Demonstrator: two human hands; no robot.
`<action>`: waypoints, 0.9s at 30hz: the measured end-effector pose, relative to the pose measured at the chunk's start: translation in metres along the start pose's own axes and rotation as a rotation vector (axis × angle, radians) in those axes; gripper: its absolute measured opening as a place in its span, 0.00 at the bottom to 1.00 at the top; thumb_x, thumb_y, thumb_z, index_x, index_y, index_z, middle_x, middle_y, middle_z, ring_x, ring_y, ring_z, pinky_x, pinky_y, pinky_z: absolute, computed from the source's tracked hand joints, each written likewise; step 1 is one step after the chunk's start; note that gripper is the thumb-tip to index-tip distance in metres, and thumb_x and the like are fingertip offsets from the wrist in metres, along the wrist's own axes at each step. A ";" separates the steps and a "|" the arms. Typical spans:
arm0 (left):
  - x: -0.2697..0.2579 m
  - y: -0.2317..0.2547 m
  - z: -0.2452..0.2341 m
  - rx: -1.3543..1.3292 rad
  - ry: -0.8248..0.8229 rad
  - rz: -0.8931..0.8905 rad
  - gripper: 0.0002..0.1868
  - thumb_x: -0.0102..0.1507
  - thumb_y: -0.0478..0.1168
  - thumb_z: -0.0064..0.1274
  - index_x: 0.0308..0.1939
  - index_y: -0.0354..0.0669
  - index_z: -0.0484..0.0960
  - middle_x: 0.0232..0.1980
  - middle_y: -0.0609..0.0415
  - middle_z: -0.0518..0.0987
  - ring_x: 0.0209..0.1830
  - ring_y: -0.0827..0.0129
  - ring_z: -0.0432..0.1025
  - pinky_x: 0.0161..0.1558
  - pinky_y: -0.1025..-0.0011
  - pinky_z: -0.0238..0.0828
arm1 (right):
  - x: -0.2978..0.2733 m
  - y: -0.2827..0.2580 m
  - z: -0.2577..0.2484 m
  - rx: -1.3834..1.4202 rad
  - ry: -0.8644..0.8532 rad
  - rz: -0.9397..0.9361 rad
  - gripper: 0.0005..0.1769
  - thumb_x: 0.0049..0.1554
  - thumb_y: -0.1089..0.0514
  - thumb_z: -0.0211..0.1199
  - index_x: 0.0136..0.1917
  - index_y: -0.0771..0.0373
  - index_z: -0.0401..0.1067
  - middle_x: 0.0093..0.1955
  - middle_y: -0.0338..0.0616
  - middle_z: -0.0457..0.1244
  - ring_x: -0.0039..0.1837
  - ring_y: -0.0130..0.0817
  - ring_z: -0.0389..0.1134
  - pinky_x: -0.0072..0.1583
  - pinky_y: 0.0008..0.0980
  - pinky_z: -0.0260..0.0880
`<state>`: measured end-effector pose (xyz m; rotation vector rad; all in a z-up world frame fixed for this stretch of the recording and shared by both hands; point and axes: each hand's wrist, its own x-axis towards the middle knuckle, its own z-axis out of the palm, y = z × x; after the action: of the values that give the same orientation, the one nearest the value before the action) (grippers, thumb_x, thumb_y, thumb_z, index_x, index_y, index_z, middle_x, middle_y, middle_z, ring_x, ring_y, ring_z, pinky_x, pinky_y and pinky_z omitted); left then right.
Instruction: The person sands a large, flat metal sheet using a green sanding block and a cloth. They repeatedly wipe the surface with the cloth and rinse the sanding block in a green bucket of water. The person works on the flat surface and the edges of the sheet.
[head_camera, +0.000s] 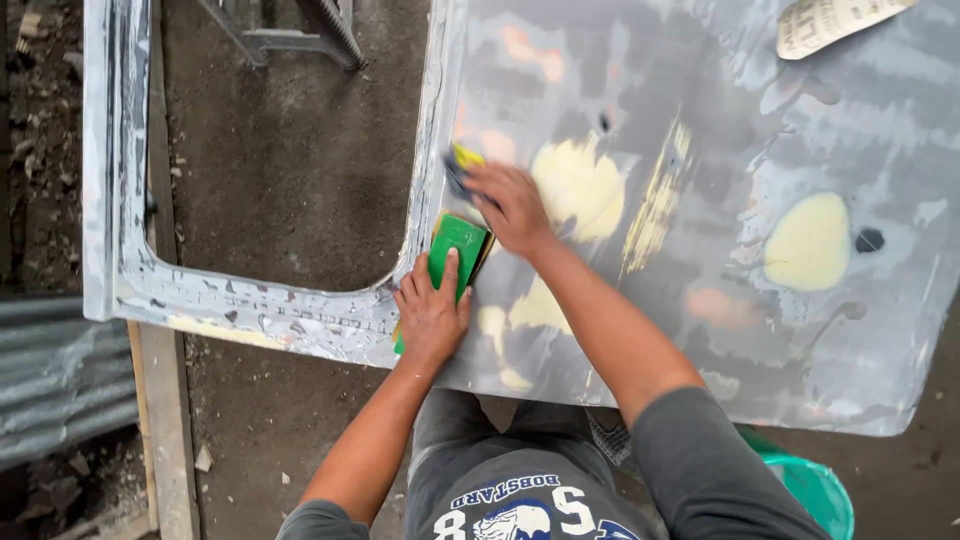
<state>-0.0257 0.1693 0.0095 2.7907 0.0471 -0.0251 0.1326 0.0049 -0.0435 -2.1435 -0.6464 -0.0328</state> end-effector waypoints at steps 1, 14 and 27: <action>-0.004 -0.001 0.001 -0.005 0.001 0.017 0.36 0.61 0.50 0.57 0.73 0.52 0.68 0.70 0.35 0.63 0.58 0.41 0.63 0.55 0.47 0.61 | -0.030 -0.013 -0.011 -0.011 0.012 0.005 0.14 0.64 0.57 0.62 0.63 0.55 0.76 0.72 0.40 0.65 0.76 0.47 0.62 0.77 0.48 0.56; 0.073 0.014 0.010 -0.059 -0.032 0.042 0.37 0.61 0.51 0.56 0.74 0.54 0.65 0.71 0.36 0.61 0.58 0.41 0.62 0.56 0.47 0.59 | -0.022 0.076 -0.052 -0.590 0.404 0.504 0.34 0.63 0.48 0.60 0.78 0.61 0.60 0.82 0.53 0.49 0.81 0.58 0.46 0.77 0.58 0.39; 0.056 -0.001 0.008 -0.072 -0.046 0.056 0.38 0.61 0.50 0.57 0.74 0.54 0.65 0.70 0.37 0.60 0.59 0.42 0.61 0.56 0.47 0.58 | -0.121 0.014 -0.059 -0.393 -0.086 0.234 0.32 0.56 0.49 0.61 0.74 0.53 0.66 0.78 0.43 0.58 0.79 0.48 0.57 0.77 0.52 0.50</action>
<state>0.0303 0.1692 0.0004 2.7174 -0.0409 -0.0721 0.0461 -0.0993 -0.0473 -2.6015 -0.4604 0.0657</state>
